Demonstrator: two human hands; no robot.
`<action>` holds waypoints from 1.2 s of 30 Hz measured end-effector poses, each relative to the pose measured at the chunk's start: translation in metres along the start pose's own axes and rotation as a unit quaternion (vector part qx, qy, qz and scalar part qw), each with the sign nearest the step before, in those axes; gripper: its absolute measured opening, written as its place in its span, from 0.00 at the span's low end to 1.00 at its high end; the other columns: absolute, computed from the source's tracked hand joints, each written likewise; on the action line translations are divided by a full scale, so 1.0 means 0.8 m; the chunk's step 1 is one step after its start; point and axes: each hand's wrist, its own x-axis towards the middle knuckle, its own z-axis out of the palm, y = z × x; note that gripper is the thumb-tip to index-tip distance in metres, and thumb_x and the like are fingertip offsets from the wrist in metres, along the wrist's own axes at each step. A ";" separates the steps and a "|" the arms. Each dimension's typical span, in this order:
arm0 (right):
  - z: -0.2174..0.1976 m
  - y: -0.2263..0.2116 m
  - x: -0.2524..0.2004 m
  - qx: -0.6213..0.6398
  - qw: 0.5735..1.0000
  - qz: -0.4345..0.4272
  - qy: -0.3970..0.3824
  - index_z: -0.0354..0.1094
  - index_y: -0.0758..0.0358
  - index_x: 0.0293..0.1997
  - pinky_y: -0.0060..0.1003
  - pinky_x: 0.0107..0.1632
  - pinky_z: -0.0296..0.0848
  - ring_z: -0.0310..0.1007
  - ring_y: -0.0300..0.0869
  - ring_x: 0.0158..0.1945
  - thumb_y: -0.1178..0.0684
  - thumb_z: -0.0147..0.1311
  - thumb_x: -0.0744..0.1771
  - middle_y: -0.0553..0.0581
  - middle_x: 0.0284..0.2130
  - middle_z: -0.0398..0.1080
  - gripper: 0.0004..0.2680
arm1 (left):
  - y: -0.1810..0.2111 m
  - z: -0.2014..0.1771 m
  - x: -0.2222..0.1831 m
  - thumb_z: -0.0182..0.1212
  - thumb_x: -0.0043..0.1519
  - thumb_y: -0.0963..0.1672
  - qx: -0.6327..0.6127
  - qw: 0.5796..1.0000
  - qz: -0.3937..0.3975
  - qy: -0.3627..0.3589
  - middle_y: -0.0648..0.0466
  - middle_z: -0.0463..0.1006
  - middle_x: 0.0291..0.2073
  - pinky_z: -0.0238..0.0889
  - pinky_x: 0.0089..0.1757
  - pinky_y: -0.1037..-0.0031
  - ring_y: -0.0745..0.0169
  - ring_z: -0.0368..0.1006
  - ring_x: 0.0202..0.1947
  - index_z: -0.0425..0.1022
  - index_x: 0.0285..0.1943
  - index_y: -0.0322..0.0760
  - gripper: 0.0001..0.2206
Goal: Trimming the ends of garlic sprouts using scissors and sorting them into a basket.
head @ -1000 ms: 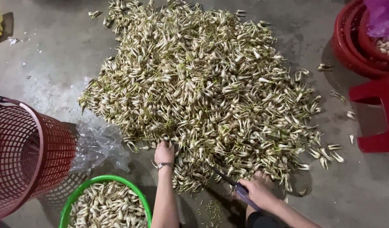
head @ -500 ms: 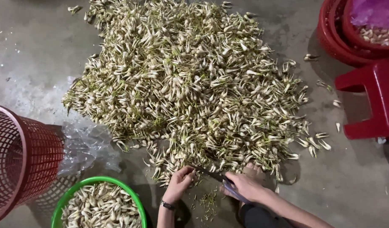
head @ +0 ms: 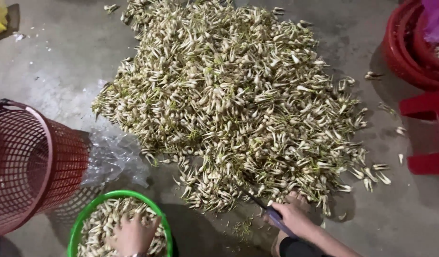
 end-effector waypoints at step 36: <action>-0.007 -0.022 -0.003 -0.001 0.999 -0.036 -0.007 0.63 0.54 0.37 0.37 0.34 0.70 0.69 0.37 0.21 0.32 0.53 0.69 0.44 0.19 0.73 0.16 | 0.218 0.071 -0.046 0.73 0.54 0.39 -0.663 0.701 0.210 -0.156 0.56 0.79 0.25 0.63 0.28 0.81 0.71 0.68 0.23 0.81 0.39 0.30 0.08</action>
